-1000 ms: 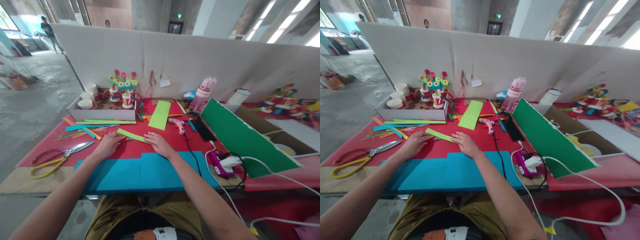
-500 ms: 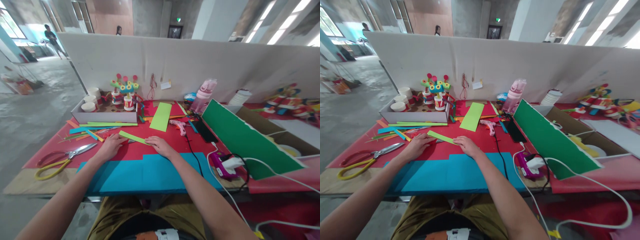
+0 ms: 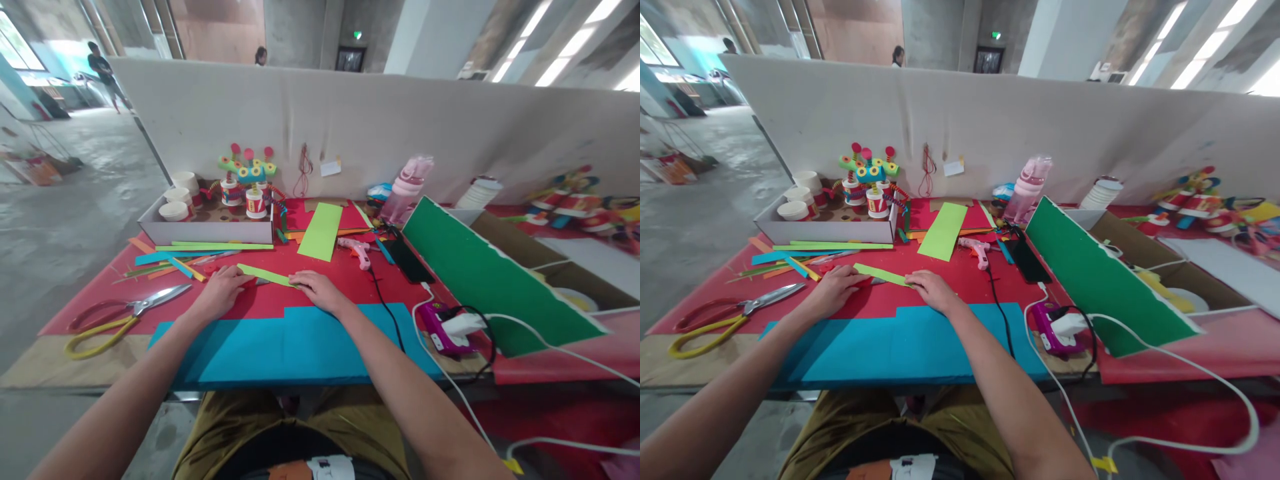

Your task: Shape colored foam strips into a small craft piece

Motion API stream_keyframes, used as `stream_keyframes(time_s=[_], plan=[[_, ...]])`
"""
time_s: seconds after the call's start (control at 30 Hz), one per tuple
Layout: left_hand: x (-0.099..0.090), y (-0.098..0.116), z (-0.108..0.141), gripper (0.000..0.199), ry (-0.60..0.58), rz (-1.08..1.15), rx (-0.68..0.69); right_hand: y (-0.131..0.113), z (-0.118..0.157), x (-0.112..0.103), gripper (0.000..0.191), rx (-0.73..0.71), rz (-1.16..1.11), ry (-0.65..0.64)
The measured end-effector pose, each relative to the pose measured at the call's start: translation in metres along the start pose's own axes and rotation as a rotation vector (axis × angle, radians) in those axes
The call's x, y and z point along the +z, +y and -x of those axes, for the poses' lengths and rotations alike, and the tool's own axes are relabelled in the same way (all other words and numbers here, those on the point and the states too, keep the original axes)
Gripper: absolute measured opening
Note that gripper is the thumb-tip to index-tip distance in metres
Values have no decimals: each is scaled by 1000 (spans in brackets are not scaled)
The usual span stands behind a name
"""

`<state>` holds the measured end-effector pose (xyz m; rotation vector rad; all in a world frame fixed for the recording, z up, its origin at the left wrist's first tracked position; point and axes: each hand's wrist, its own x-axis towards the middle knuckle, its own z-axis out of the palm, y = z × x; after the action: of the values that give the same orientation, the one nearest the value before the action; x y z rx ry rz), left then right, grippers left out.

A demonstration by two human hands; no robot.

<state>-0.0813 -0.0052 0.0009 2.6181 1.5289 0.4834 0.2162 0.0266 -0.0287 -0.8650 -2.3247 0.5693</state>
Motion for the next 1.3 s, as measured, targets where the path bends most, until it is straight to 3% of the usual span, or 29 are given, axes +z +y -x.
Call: stream_keyframes(time_s=[0.23, 0.43, 0.9, 1.3], plan=[[1, 0, 0, 41, 15, -9, -4, 2, -20, -6, 28, 13, 51, -35], [0, 2, -2, 43, 9, -15, -1, 6, -42, -1, 43, -50, 187, -276], [-2, 1, 0, 42, -13, 0, 13, 7, -38, 3, 40, 23, 224, -250], [3, 13, -3, 41, -7, -42, 25, 6, -38, 1, 52, 24, 296, -304]])
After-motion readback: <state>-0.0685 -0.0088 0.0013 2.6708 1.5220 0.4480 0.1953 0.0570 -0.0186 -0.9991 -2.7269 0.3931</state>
